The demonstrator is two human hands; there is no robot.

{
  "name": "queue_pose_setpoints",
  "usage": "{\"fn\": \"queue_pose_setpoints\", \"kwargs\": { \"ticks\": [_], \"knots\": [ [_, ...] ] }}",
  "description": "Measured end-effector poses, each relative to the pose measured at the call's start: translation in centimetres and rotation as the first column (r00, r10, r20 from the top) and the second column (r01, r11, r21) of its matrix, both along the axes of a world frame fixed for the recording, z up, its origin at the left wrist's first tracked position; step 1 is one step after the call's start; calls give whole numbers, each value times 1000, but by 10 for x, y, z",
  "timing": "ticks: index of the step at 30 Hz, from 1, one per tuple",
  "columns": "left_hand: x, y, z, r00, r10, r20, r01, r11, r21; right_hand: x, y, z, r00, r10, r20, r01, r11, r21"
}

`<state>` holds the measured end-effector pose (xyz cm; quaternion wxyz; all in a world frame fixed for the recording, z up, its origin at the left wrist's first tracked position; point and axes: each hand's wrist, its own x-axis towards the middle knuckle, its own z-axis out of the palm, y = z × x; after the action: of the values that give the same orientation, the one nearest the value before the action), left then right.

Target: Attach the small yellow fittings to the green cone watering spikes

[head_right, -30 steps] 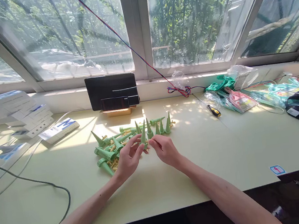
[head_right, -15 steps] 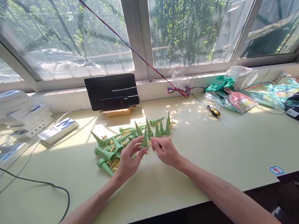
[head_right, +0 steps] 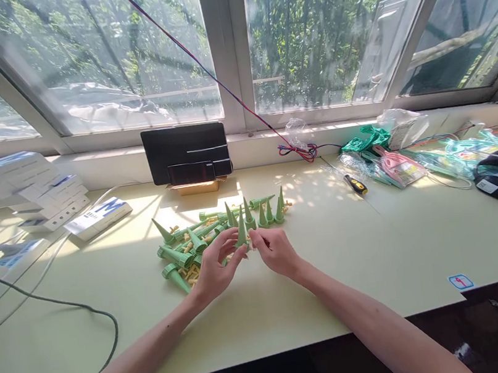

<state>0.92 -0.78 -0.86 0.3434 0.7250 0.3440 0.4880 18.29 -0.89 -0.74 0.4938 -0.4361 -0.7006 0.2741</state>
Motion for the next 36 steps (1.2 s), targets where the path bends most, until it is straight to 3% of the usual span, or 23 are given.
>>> {"fn": "queue_pose_setpoints", "kwargs": {
  "ticks": [7, 13, 17, 24, 30, 36],
  "knots": [
    [3, -1, 10, 973, -23, 232, 65, 982, -178, 6, 2, 0, 990, 11, 143, -28, 993, 113],
    [2, -1, 11, 972, -26, 235, 77, 975, -209, 6, 5, -4, 981, 22, 192, -59, 981, 186],
    [0, 0, 8, 990, -21, 137, 43, 986, -160, 5, 4, -7, 984, 39, 175, -64, 988, 137],
    [-2, 1, 5, 999, 43, -24, -42, 998, 56, 2, 3, -9, 997, 73, 35, -71, 997, -39],
    [-3, 4, 0, 999, 45, -26, -42, 993, 111, 0, 1, -4, 995, 94, -39, -99, 987, -128],
    [-3, 5, -1, 998, 48, -39, -42, 990, 135, -1, 1, -5, 995, 98, -17, -99, 989, -111]
  ]
}}
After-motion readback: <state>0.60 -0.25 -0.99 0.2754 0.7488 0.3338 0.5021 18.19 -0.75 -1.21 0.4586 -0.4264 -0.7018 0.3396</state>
